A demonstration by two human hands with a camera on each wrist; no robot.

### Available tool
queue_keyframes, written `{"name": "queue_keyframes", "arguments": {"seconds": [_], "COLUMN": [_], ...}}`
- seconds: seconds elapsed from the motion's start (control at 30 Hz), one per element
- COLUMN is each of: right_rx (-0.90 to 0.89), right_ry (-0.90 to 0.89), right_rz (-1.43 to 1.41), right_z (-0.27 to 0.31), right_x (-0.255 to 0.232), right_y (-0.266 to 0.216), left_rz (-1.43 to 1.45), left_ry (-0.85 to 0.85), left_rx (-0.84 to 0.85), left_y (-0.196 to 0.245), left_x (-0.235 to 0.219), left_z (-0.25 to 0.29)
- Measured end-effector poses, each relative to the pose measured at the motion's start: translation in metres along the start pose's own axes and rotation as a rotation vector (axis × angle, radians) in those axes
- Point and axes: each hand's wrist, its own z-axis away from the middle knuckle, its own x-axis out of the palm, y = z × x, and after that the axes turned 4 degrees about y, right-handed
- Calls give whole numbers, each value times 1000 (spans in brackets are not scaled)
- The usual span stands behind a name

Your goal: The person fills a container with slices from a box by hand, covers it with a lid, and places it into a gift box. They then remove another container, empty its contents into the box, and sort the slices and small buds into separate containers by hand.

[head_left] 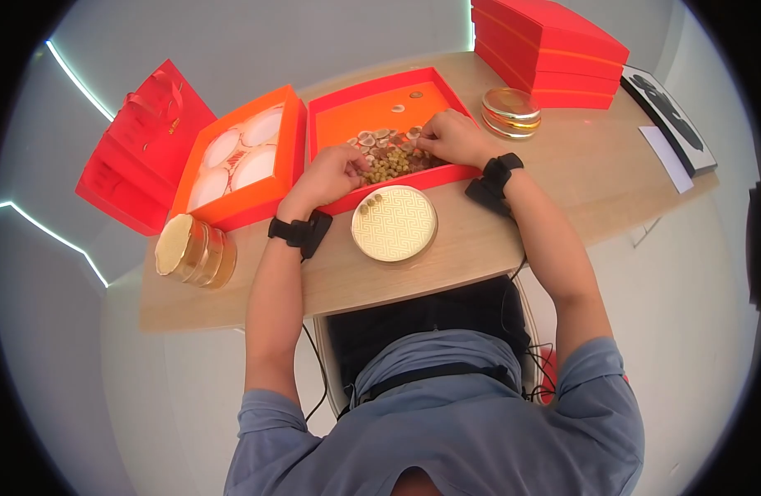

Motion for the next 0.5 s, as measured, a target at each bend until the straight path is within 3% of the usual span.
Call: {"name": "queue_keyframes", "arguments": {"seconds": [0.2,0.3,0.5], "right_rx": [15,13,-1], "right_ry": [-21,-20,-27], "right_rz": [26,-14,-21], "right_z": [-1,-3,-2], "right_x": [1,6,4], "right_y": [1,8,6], "left_rz": [2,10,247], "left_ry": [11,59,47], "left_rx": [-50,12,-203], "left_y": [-2,-10,13], "left_x": [0,2,-7], "left_z": [0,-2,3]}}
